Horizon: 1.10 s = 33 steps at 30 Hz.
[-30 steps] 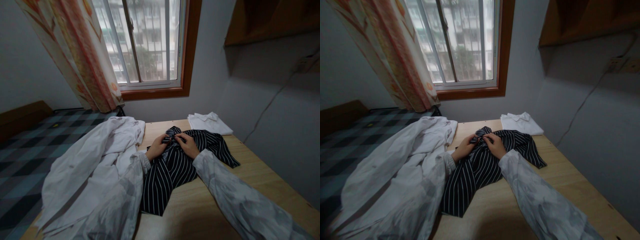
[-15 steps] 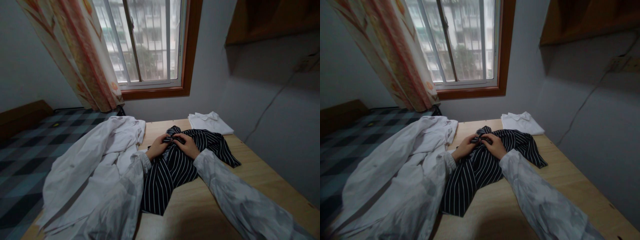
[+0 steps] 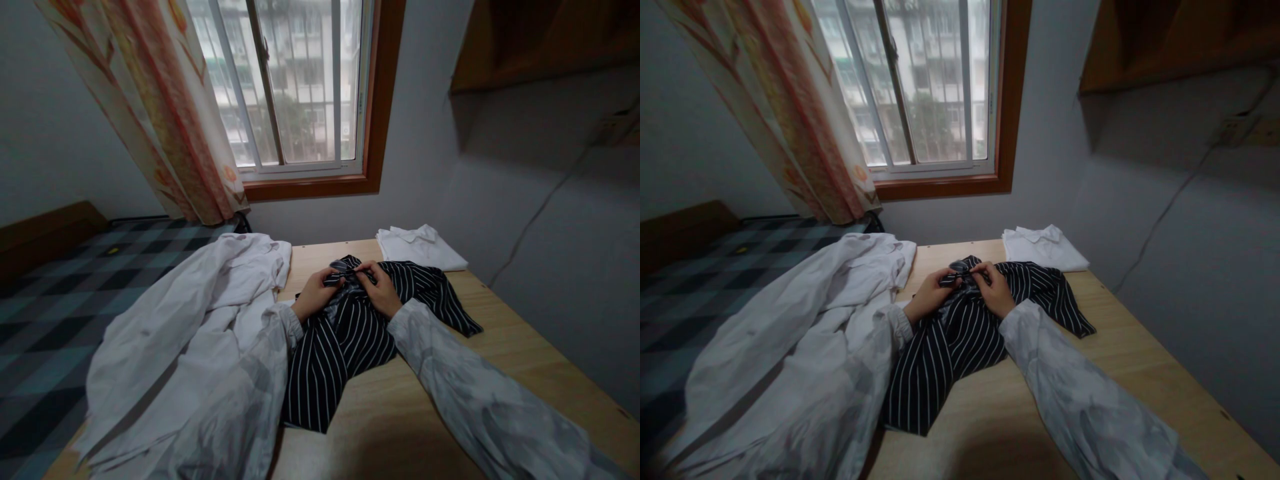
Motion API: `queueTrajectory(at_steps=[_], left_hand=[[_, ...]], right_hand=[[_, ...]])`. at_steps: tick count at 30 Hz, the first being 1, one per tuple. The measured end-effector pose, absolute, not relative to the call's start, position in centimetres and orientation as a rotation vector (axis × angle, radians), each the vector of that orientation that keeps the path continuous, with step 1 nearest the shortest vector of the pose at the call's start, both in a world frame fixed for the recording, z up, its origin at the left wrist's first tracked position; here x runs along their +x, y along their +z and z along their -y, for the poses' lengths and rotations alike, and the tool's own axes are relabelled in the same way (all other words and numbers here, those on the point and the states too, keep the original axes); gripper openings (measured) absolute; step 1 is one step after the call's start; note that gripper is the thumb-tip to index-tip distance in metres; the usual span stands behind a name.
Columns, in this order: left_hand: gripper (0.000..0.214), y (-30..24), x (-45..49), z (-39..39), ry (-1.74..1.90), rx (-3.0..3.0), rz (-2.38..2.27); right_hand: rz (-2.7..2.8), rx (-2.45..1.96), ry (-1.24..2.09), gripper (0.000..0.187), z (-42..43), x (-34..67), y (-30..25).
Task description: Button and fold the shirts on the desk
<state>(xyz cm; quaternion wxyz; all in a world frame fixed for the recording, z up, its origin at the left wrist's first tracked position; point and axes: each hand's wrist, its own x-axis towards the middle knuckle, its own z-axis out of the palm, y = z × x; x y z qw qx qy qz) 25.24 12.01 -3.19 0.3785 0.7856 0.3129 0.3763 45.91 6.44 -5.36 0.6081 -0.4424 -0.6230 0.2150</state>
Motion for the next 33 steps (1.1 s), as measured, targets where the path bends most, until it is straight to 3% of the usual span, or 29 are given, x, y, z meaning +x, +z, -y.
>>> queueTrajectory(at_steps=[33], left_hand=[[0.024,-3.74,25.39,-12.26,0.93,2.015,-0.735]], right_hand=[[1.637,-1.12,0.32,0.02,-6.1,45.46,-5.72]])
